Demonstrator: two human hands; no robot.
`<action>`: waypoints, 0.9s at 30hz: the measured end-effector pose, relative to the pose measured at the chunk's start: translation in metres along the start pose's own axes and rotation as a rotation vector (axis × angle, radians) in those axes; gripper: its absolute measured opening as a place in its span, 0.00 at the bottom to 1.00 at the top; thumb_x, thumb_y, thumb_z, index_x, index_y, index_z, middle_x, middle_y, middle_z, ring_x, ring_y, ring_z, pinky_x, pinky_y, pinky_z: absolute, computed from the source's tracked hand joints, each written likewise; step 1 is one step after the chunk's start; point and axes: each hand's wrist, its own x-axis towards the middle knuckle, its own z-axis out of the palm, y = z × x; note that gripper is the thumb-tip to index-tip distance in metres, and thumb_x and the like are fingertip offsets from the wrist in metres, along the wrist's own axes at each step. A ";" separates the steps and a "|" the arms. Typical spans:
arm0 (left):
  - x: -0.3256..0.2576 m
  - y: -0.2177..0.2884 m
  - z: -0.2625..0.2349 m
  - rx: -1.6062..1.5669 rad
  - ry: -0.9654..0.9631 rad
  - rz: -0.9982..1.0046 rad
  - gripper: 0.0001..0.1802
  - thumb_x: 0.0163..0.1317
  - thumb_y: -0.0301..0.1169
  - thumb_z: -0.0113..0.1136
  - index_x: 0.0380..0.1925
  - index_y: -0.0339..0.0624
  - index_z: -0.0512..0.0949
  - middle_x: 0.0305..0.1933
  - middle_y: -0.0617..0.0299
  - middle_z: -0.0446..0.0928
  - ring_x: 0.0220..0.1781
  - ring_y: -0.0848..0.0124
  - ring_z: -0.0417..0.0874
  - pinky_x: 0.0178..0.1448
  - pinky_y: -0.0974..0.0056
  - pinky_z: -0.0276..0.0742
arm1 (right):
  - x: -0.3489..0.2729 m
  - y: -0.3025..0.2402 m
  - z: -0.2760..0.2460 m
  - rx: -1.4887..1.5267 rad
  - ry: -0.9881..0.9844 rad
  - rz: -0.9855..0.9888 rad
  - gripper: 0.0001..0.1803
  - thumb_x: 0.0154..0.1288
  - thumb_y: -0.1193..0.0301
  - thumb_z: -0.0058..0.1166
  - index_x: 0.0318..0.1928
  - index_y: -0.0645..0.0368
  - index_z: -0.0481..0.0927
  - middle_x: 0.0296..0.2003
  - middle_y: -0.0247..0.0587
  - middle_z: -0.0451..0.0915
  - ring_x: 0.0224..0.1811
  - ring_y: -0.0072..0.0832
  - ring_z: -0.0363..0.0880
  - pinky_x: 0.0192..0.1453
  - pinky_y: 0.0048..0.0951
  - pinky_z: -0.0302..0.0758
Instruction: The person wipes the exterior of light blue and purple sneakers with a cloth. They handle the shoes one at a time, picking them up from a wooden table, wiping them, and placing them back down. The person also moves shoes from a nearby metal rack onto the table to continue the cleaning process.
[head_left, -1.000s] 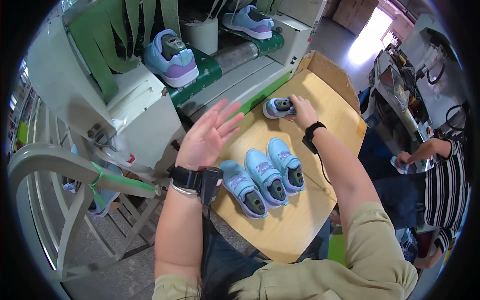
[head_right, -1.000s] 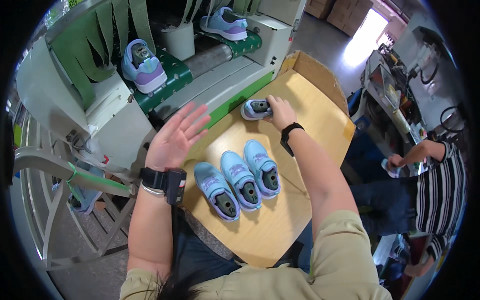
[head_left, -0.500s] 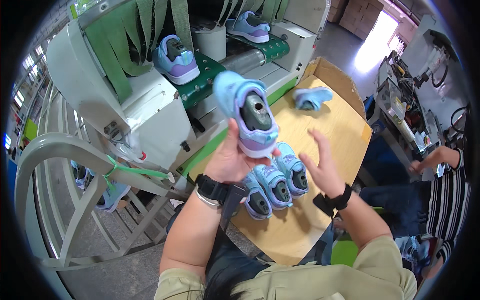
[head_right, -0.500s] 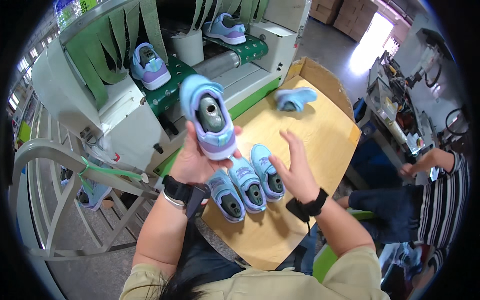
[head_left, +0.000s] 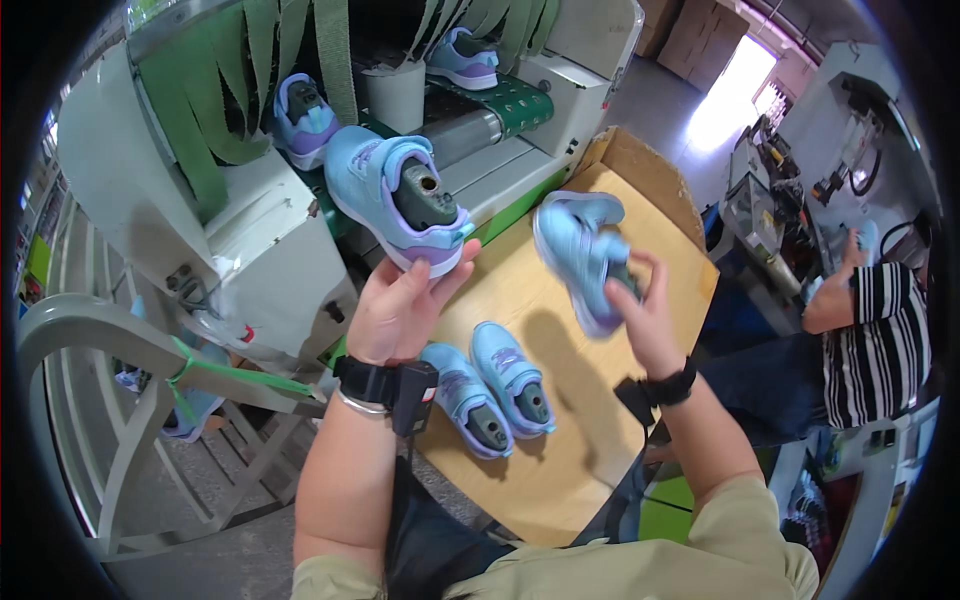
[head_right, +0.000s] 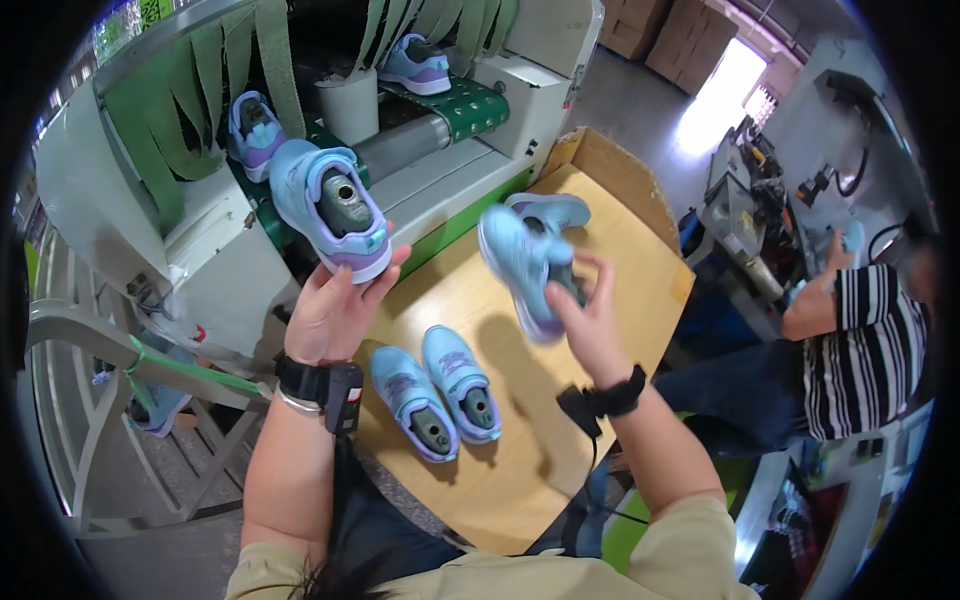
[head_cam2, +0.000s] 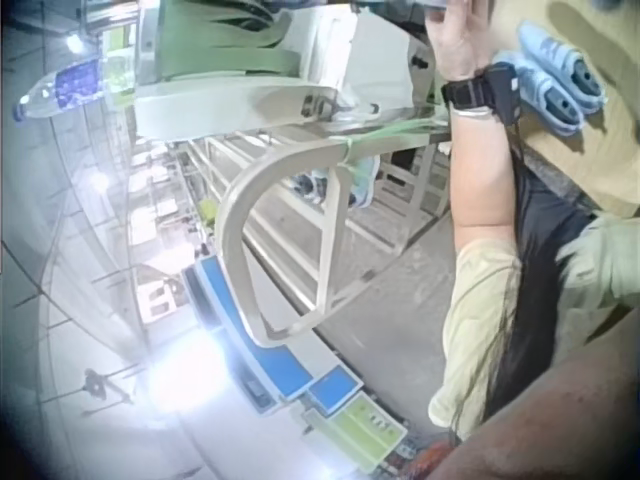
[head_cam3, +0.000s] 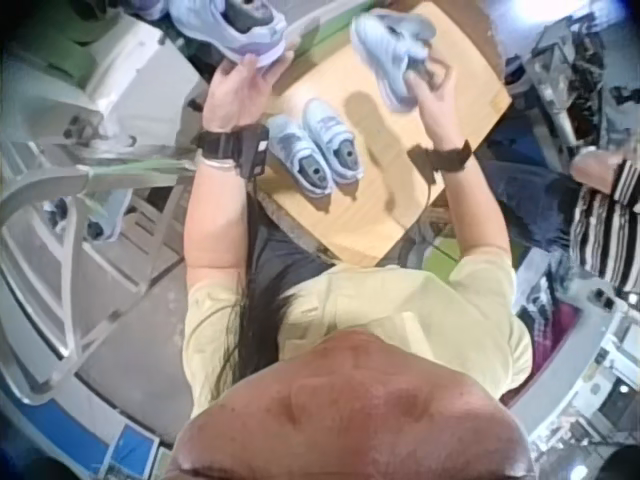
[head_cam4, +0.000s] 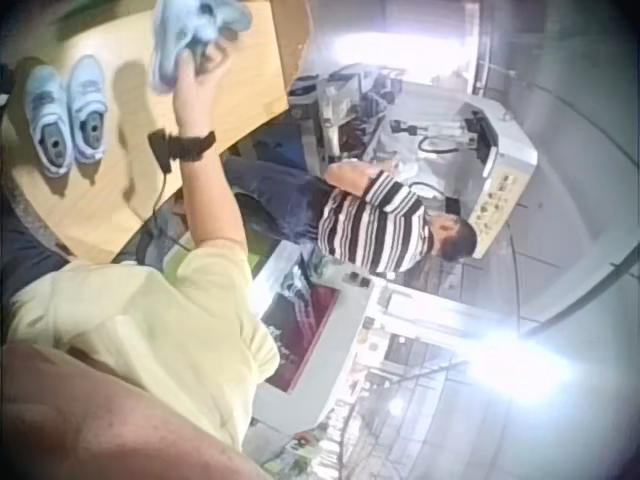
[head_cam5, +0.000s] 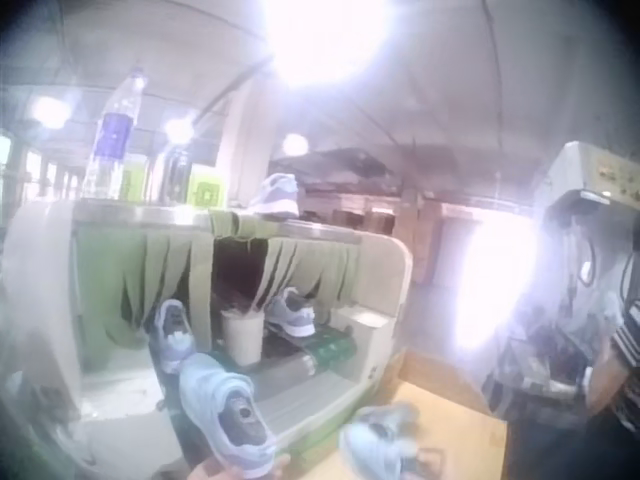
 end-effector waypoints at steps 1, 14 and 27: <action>-0.001 -0.001 -0.001 0.015 0.023 -0.003 0.31 0.72 0.34 0.57 0.71 0.36 0.61 0.75 0.47 0.62 0.73 0.49 0.69 0.74 0.53 0.70 | 0.027 -0.018 0.002 -0.097 0.021 -0.174 0.32 0.68 0.67 0.62 0.66 0.56 0.60 0.51 0.46 0.77 0.53 0.30 0.77 0.57 0.32 0.75; 0.008 0.006 -0.004 0.276 0.140 -0.032 0.28 0.75 0.49 0.50 0.59 0.35 0.70 0.51 0.48 0.83 0.56 0.56 0.83 0.63 0.51 0.77 | 0.283 -0.040 0.062 -0.501 0.022 -0.415 0.26 0.63 0.61 0.65 0.59 0.53 0.73 0.42 0.49 0.85 0.40 0.35 0.84 0.45 0.32 0.79; 0.014 0.014 -0.006 0.213 0.128 0.050 0.23 0.78 0.40 0.44 0.65 0.38 0.68 0.68 0.45 0.72 0.69 0.55 0.74 0.72 0.52 0.68 | 0.313 0.035 0.010 -0.468 0.212 -0.253 0.27 0.78 0.57 0.34 0.39 0.61 0.86 0.40 0.49 0.85 0.45 0.37 0.83 0.52 0.36 0.76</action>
